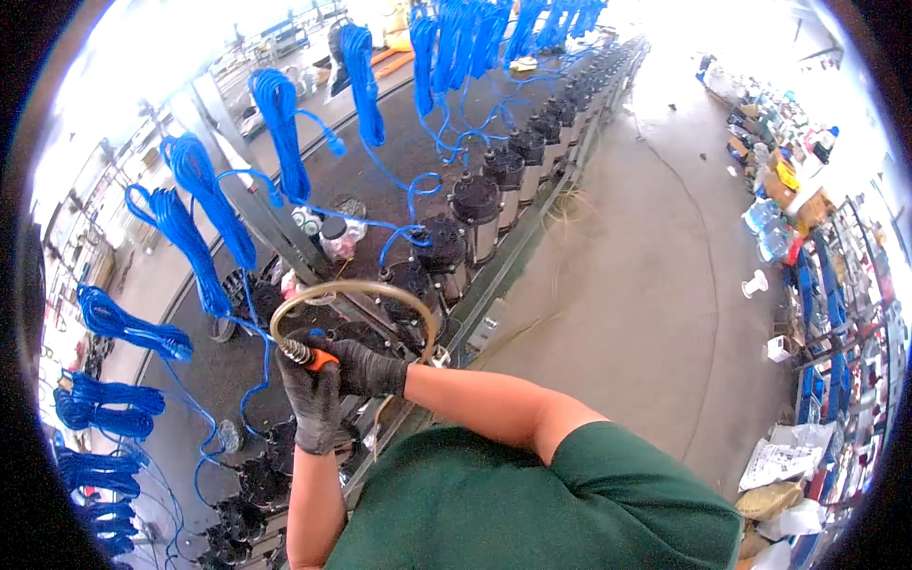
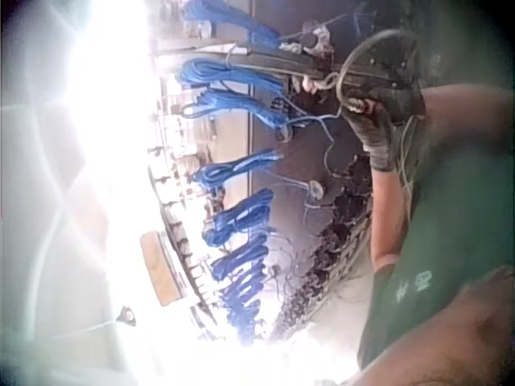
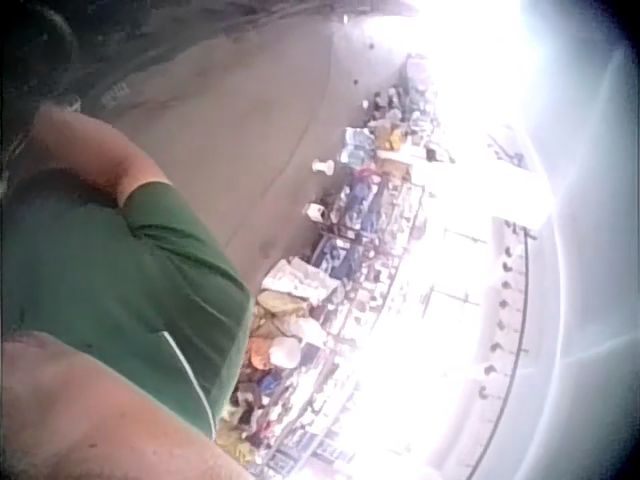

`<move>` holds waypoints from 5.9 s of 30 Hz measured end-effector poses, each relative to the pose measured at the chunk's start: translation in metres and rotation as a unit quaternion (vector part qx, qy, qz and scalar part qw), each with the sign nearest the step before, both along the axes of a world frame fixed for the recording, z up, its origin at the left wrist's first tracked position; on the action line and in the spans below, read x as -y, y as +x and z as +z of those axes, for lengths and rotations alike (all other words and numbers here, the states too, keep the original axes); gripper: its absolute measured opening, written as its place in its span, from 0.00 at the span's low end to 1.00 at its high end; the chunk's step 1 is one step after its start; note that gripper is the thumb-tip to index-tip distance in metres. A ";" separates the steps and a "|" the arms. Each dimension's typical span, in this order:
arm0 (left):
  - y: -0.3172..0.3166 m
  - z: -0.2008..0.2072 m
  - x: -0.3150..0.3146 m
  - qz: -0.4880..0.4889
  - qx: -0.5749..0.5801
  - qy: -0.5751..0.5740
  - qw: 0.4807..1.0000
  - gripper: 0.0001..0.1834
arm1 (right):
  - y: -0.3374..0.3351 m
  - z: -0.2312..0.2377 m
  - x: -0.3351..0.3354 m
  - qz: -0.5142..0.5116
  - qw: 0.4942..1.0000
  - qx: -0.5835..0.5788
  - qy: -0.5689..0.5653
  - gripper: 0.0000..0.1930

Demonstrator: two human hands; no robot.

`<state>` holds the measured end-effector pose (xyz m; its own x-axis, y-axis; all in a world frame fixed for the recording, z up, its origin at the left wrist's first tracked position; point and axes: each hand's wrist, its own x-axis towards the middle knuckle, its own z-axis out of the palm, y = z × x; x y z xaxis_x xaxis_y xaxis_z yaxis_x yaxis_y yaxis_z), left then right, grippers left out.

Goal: The person fastens screws onto pump caps using a pneumatic screwdriver along an assembly line.

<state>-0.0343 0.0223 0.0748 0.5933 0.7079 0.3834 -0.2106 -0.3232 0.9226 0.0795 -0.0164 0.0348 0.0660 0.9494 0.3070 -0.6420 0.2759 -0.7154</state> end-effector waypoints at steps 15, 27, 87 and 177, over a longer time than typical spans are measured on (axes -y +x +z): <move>0.001 0.000 0.003 -0.018 0.053 -0.036 0.998 0.27 | 0.006 0.010 0.004 -0.054 0.986 0.158 -0.011 0.42; 0.001 0.000 0.007 0.030 -0.042 0.029 0.998 0.27 | 0.005 0.003 0.007 -0.005 0.994 0.110 0.009 0.20; 0.007 -0.110 -0.030 0.188 -0.152 0.427 0.871 0.26 | 0.014 -0.038 -0.004 -0.060 0.958 0.241 -0.142 0.15; 0.040 -0.122 -0.207 0.051 -0.386 0.052 0.920 0.16 | 0.192 -0.037 -0.015 -0.007 0.982 -0.035 -0.185 0.17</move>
<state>0.0056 0.2290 -0.0472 0.6493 0.7585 -0.0552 0.5306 -0.3998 0.7474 0.2718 -0.0015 -0.0018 0.0891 0.9939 -0.0647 -0.6916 0.0150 -0.7221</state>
